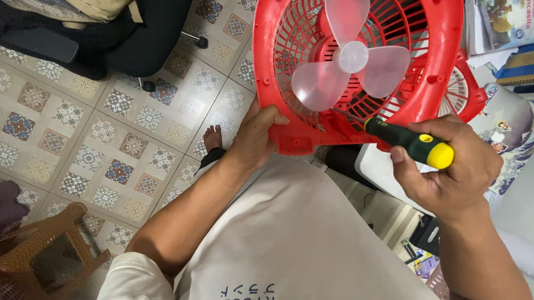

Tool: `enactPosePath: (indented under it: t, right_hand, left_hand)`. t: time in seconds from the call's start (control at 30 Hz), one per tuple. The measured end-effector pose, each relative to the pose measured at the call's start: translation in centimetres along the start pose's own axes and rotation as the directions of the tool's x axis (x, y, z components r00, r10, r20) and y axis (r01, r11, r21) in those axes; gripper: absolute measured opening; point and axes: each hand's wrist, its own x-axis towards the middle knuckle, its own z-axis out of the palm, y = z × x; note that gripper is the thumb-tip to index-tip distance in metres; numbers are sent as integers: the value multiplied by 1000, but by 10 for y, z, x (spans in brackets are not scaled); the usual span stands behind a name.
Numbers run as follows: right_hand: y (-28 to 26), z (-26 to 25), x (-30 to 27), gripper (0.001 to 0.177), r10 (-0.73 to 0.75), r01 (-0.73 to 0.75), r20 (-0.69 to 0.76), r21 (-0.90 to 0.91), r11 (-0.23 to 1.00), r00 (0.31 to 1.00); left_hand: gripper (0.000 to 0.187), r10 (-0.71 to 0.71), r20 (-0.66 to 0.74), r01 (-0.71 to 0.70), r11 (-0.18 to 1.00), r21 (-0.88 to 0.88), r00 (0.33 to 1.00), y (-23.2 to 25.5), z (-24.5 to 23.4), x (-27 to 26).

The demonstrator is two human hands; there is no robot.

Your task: The person reassembles a red portable electric fan by inserting the fan blade into the motor housing, securing the rear grille with multiple screws using a screwdriver, and attaching the front grille cover.

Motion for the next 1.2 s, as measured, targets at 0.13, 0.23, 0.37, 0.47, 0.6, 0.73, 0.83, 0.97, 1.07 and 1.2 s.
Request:
enactPosePath:
  t: [0.13,0.23,0.37,0.47,0.6,0.73,0.83,0.97,1.07,1.2]
  right_hand:
    - [-4,0,3,30,-11,11,7,11,1000,1000]
    - [-7,1,4,30,-14,15,8,-12,1000,1000]
    - [-10,1,5,31,-30,30,-4,-37,999,1000]
    - [-11,1,5,30,-19,19,1,-32,999,1000]
    - [-8,2,5,30,-8,8,7,-33,999,1000]
    - [-4,5,5,31,-11,12,13,-50,999,1000]
    - [-1,6,5,30,-16,17,19,-69,997,1000]
    - [2,8,4,29,-19,22,36,-65,998,999]
    - [4,10,5,31,-36,39,48,-68,997,998]
    - [1,10,10,31,-50,52,80,-24,998,996]
  left_hand:
    - [61,6,16,-6,1000,-23,1000,-1,-1,0]
    - [61,-7,1,7,1000,-20,1000,-1,-3,1]
    - [61,6,33,-5,1000,-27,999,0,-5,2]
    - [60,0,21,1,1000,-19,1000,1,-5,2]
    - [60,-15,9,15,1000,2,1000,2,-6,3]
    - [61,-2,23,2,1000,15,1000,2,-4,3]
    - [61,-14,21,14,1000,-5,1000,2,-4,3]
    - [63,-24,31,25,1000,-6,999,4,-2,1]
    - [65,-21,31,21,1000,-11,999,3,-1,2]
    - [66,-18,36,18,1000,12,999,2,-3,3]
